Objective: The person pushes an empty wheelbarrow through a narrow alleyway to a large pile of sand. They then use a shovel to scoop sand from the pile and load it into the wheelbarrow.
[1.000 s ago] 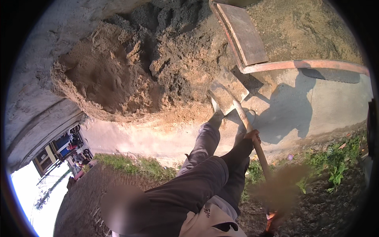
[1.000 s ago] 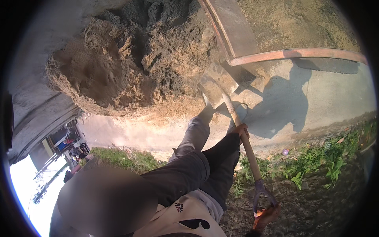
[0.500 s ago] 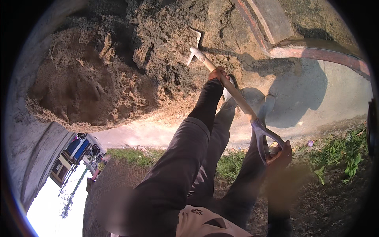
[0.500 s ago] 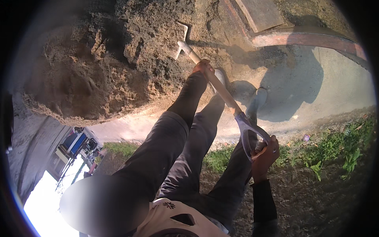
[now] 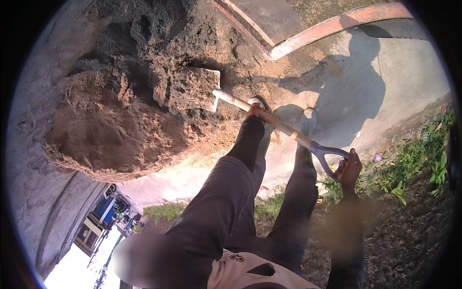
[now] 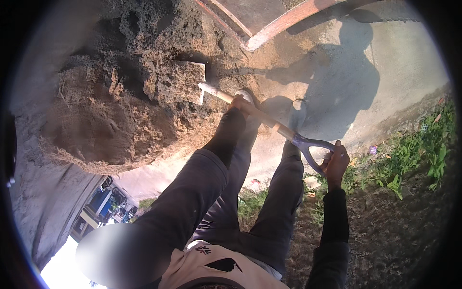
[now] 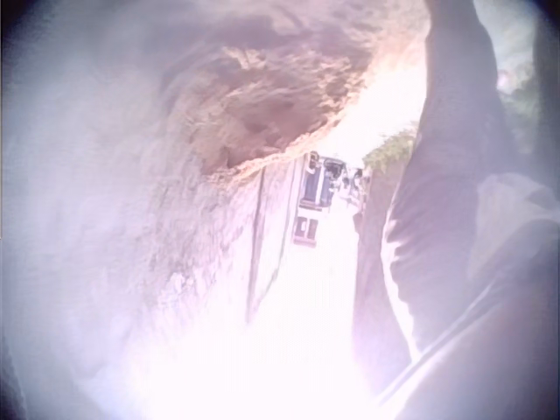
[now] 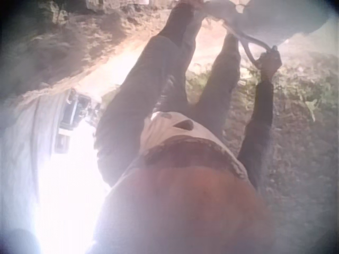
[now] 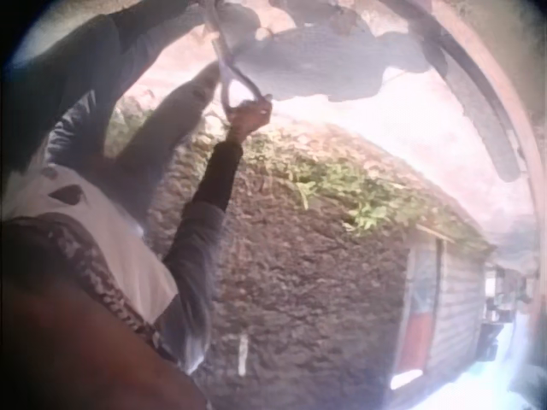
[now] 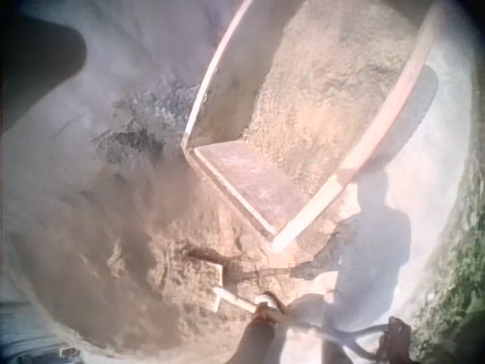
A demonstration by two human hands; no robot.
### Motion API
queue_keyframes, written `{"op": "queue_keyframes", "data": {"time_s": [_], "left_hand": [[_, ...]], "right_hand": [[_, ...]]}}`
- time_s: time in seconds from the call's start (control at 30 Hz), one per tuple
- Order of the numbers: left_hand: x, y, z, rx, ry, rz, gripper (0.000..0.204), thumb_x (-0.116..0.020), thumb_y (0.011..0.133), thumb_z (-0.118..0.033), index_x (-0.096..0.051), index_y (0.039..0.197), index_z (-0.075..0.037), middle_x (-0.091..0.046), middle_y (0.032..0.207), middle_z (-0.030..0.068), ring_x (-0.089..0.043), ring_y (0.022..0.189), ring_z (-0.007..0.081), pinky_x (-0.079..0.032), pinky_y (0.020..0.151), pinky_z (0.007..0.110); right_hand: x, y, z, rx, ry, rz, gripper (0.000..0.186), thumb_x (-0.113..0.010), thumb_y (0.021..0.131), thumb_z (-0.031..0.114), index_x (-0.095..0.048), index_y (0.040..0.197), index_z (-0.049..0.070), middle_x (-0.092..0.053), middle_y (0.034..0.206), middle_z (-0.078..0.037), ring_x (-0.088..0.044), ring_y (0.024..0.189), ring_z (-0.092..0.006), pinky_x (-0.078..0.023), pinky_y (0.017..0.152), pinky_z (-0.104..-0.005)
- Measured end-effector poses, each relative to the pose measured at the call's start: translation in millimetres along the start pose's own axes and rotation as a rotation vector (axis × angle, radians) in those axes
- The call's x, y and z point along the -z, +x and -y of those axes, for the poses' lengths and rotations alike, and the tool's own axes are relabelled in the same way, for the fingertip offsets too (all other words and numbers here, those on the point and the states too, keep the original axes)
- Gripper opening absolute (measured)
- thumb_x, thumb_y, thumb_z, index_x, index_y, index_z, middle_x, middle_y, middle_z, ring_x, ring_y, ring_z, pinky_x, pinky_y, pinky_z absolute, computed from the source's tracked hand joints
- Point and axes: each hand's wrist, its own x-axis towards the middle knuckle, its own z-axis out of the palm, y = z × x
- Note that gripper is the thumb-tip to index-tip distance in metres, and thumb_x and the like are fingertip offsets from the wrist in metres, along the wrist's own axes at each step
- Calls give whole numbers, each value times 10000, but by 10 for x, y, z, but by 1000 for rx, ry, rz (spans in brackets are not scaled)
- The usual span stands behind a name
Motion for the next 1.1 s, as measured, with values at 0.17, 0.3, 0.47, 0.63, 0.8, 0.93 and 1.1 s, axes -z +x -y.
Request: {"op": "queue_keyframes", "data": {"time_s": [0.17, 0.3, 0.47, 0.63, 0.8, 0.93, 1.1], "left_hand": [[928, -802, 88, 19, 286, -116, 138, -626, 843, -122, -503, 792, -89, -478, 599, 37, -483, 504, 198, -475, 506, 341], [1185, -1913, 402, -137, 275, -119, 133, -630, 815, -105, -503, 801, -71, -496, 591, 69, -515, 477, 229, -487, 484, 363], [1166, -2692, 545, -191, 357, -64, 105, -631, 796, -110, -568, 858, -53, -526, 605, 103, -548, 490, 260, -484, 456, 414], [474, -3281, 527, -317, 575, 30, 111, -627, 803, -148, -578, 822, -50, -525, 600, 98, -540, 477, 249, -472, 440, 399], [-1066, -4018, 498, -680, 697, 447, 143, -615, 804, -152, -569, 848, -23, -516, 591, 78, -532, 465, 222, -457, 412, 369], [-2391, -4351, 110, -1207, 821, 565, 348, -706, 741, -144, -507, 970, 29, -574, 739, 135, -589, 609, 268, -508, 554, 412], [-3290, -5824, -122, -1364, 1110, 510, 567, -740, 726, -162, -379, 1105, 56, -591, 949, 279, -620, 875, 388, -496, 791, 436]], "right_hand": [[745, -912, -416, -134, -18, -25, 402, -495, 986, 360, -459, 678, 106, -448, 502, -11, -420, 343, -117, -335, 337, -258], [1301, -1781, -373, -212, 14, -77, 383, -494, 986, 390, -458, 726, 111, -416, 502, 2, -426, 366, -113, -339, 336, -262], [2092, -2400, -905, -343, 267, -128, 401, -485, 975, 432, -443, 730, 118, -355, 529, 17, -396, 394, -123, -303, 336, -277], [2197, -2723, -978, -494, 512, -95, 534, -482, 866, 670, -453, 803, 141, -364, 541, 4, -362, 402, -160, -331, 376, -311], [1863, -2751, -205, -424, 792, 55, 546, -481, 856, 697, -441, 806, 155, -355, 555, 15, -361, 442, -127, -317, 419, -274], [1295, -2722, 575, -411, 924, 268, 572, -522, 852, 657, -453, 929, 95, -531, 922, -95, -553, 782, -224, -514, 762, -331], [846, -2716, 1128, 457, 227, 225, 411, -517, 930, 498, -509, 1019, 97, -553, 885, -51, -576, 769, -198, -524, 724, -308]]}}
